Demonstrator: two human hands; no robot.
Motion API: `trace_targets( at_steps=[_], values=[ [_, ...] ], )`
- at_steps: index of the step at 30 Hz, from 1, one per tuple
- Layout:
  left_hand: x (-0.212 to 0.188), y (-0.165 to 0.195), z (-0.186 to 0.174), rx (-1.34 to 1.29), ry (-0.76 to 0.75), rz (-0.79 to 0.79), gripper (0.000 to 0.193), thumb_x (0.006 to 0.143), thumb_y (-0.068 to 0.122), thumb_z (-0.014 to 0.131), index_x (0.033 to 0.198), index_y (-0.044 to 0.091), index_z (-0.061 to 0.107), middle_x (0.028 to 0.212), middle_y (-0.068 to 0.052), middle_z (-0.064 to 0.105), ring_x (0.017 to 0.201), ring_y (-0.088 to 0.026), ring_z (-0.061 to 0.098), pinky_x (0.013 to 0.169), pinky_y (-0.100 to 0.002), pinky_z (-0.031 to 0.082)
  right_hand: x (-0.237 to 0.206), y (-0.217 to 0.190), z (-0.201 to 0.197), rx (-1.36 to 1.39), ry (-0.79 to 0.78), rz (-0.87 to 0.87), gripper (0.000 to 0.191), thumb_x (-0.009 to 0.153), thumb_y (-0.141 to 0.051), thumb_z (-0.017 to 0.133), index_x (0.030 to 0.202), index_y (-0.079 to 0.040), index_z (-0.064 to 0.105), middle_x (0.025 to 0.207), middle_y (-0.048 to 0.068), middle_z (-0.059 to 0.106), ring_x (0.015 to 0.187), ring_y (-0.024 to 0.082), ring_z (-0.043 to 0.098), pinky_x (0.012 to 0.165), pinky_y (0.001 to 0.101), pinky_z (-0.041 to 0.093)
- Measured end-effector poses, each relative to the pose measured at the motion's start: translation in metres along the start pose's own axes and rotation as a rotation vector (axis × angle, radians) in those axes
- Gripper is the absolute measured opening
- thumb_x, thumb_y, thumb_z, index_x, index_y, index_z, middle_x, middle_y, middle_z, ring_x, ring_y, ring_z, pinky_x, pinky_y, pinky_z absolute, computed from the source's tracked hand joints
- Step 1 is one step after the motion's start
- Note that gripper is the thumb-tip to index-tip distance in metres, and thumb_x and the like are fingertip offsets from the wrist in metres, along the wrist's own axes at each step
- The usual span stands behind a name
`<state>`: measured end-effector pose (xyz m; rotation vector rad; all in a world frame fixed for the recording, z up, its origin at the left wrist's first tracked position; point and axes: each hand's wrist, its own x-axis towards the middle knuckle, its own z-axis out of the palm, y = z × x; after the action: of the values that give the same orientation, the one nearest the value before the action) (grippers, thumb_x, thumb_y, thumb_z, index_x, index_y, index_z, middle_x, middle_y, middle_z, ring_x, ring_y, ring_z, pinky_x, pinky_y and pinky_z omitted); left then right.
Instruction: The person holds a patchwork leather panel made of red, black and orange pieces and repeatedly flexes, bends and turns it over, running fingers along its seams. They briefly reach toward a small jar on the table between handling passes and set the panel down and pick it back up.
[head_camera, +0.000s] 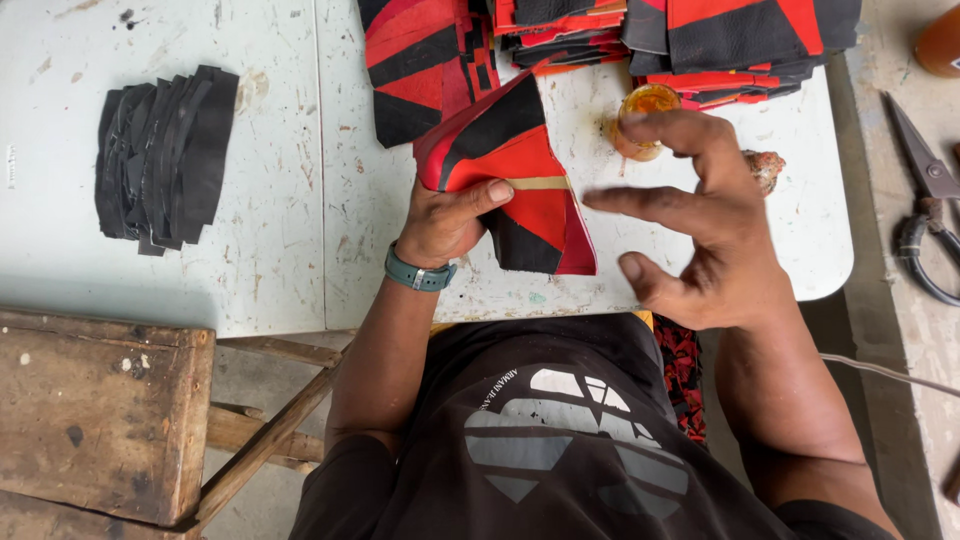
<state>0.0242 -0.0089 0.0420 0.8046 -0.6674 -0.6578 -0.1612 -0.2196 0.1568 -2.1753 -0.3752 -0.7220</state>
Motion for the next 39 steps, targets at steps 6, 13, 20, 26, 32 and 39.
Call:
trace_targets(
  at_steps=[6,13,20,26,32,39],
  values=[
    [0.000,0.004,-0.003,0.005,-0.006,0.044,0.057,0.095,-0.008,0.075,0.147,0.002,0.054,0.142,-0.011,0.063,0.129,-0.022,0.060,0.116,-0.038,0.048,0.000,-0.006,0.000,-0.118,0.046,-0.032,0.044,0.078,-0.030,0.067,0.116,-0.010,0.076,0.133,0.022,0.056,0.128,0.035,0.052,0.110,0.0484,0.044],
    [-0.001,-0.006,-0.018,-0.026,0.003,0.086,0.050,0.094,-0.014,0.072,0.139,0.003,0.057,0.131,-0.012,0.068,0.124,-0.024,0.066,0.110,-0.041,0.055,-0.011,0.000,0.003,-0.020,0.040,0.004,0.034,0.081,-0.033,0.064,0.107,-0.016,0.077,0.135,0.016,0.062,0.132,0.030,0.058,0.112,0.0446,0.045],
    [-0.003,-0.008,-0.026,-0.026,-0.019,0.081,0.043,0.095,-0.011,0.071,0.134,0.003,0.060,0.127,-0.011,0.070,0.122,-0.022,0.067,0.112,-0.041,0.055,-0.015,0.008,0.007,0.003,0.018,0.035,0.047,0.084,-0.034,0.064,0.122,-0.009,0.077,0.142,0.018,0.055,0.134,0.031,0.055,0.114,0.0435,0.045],
    [-0.001,-0.001,-0.011,0.041,-0.077,0.066,0.031,0.100,-0.012,0.072,0.128,-0.002,0.064,0.121,-0.013,0.072,0.114,-0.021,0.068,0.105,-0.037,0.054,-0.009,0.007,0.013,-0.001,-0.012,0.032,0.054,0.085,-0.034,0.064,0.132,-0.010,0.072,0.146,0.021,0.051,0.138,0.035,0.051,0.119,0.0475,0.043],
    [0.004,0.009,0.002,0.045,0.034,0.020,0.047,0.095,-0.006,0.074,0.139,-0.001,0.061,0.131,-0.012,0.070,0.119,-0.020,0.066,0.109,-0.036,0.051,-0.010,0.008,0.015,-0.084,-0.011,-0.022,0.053,0.083,-0.034,0.065,0.130,-0.012,0.073,0.145,0.021,0.051,0.142,0.036,0.048,0.119,0.0474,0.041],
    [0.002,0.005,-0.002,0.044,0.059,0.052,0.048,0.097,-0.006,0.075,0.141,0.000,0.058,0.130,-0.013,0.068,0.121,-0.022,0.065,0.112,-0.038,0.052,-0.028,0.011,0.025,-0.044,0.048,-0.001,0.052,0.088,-0.040,0.064,0.130,-0.012,0.074,0.155,0.019,0.044,0.144,0.033,0.044,0.121,0.0490,0.036]
  ],
)
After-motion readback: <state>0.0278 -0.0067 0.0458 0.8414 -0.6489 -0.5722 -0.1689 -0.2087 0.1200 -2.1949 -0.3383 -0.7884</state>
